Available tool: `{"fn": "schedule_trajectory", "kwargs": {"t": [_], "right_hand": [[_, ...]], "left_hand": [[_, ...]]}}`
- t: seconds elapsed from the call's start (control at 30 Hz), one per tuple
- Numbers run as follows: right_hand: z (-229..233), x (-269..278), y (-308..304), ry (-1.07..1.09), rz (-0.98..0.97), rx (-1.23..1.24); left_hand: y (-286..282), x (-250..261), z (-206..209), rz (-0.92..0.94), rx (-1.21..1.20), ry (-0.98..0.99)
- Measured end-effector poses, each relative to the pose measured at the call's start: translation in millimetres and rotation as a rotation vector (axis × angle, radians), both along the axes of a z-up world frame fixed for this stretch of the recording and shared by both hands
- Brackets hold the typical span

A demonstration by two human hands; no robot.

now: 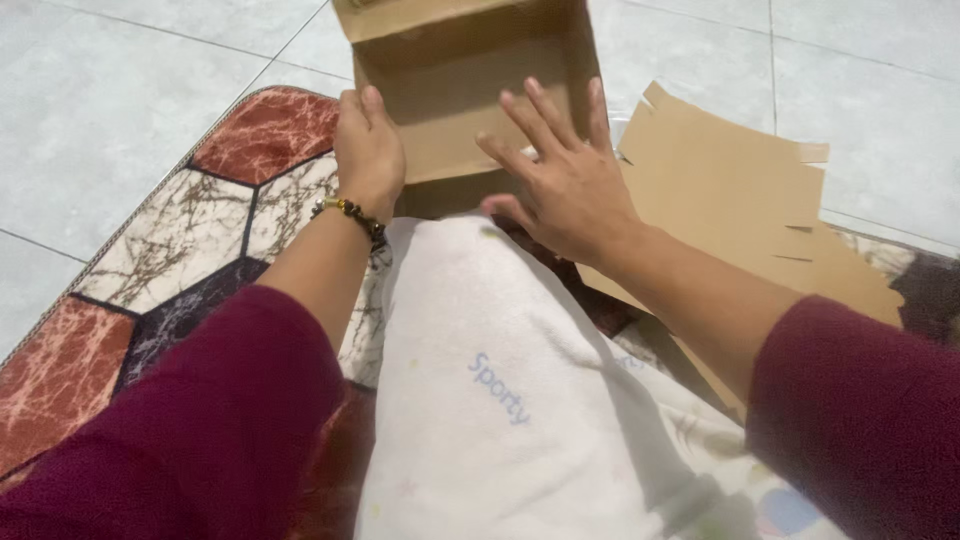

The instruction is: The person assembles flat cardboard pieces into small rectangular boxes by folding and interlocking the tabs. Completed boxes are stacked to the left while additional flat pieces are handled from a pile on the right.

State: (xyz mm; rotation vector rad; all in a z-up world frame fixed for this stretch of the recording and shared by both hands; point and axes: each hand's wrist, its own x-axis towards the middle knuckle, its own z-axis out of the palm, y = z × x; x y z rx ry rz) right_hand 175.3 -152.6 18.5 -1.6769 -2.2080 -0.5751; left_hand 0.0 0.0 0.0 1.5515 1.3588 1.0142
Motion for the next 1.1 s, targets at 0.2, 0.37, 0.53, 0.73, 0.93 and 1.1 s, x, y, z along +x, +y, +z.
{"fn": "schedule_trajectory", "kwargs": {"t": [0.2, 0.37, 0.53, 0.73, 0.93, 1.1], "right_hand": [[-42, 11, 24, 0.029, -0.098, -0.208], [-50, 7, 25, 0.249, -0.139, -0.438], [-44, 0, 47, 0.222, -0.274, -0.691], [-44, -4, 51, 0.260, -0.309, -0.802], [-68, 20, -34, 0.409, -0.311, -0.263], [-72, 44, -107, 0.382, -0.477, -0.443]], "left_hand": [[10, -1, -14, -0.007, 0.011, 0.271], [28, -5, -56, -0.029, 0.095, 0.639], [55, -1, -111, -0.009, 0.068, 0.743], [56, 21, -125, 0.034, -0.183, 0.927], [11, 40, -54, -0.165, -0.145, 0.908], [-74, 98, -11, -0.360, 0.150, 0.881]]}}
